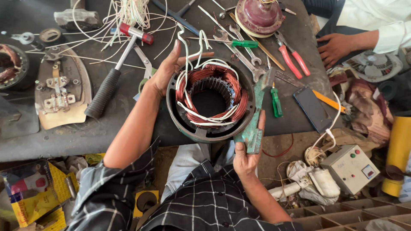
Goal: The person works on a motor stator, arranging copper windings and using a hammer to tap and compact the coils. They rotate the stator to access different sections and continue adjusting the windings by hand.
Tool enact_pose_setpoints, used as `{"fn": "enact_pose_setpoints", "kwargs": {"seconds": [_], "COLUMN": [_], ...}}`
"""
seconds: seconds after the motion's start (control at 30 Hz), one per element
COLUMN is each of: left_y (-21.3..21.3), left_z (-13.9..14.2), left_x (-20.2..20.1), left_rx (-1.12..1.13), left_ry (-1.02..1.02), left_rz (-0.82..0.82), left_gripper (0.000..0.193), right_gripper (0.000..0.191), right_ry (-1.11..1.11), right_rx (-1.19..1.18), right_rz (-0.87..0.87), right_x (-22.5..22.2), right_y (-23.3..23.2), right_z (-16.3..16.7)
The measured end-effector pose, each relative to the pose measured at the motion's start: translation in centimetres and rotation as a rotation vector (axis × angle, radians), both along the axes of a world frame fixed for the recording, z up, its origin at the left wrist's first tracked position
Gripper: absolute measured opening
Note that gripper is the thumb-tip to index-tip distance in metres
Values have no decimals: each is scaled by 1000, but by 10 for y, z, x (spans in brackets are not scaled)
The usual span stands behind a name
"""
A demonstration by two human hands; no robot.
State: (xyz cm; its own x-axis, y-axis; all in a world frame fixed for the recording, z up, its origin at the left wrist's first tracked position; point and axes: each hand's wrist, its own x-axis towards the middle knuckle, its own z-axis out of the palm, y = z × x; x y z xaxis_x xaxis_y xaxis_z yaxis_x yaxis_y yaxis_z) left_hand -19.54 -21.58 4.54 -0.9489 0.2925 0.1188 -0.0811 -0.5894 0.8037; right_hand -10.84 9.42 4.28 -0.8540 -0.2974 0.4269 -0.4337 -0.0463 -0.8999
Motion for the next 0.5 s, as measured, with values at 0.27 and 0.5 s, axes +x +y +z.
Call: {"fn": "enact_pose_setpoints", "kwargs": {"seconds": [0.27, 0.5], "left_y": [-6, -14], "left_z": [-2, -6], "left_x": [4, 14], "left_rx": [-12, 22], "left_ry": [38, 52], "left_rz": [19, 22], "left_gripper": [109, 107], "right_gripper": [104, 94], "right_ry": [49, 72], "right_rx": [239, 228], "right_rz": [-182, -100], "right_x": [-26, -80], "right_y": [6, 25], "right_z": [6, 4]}}
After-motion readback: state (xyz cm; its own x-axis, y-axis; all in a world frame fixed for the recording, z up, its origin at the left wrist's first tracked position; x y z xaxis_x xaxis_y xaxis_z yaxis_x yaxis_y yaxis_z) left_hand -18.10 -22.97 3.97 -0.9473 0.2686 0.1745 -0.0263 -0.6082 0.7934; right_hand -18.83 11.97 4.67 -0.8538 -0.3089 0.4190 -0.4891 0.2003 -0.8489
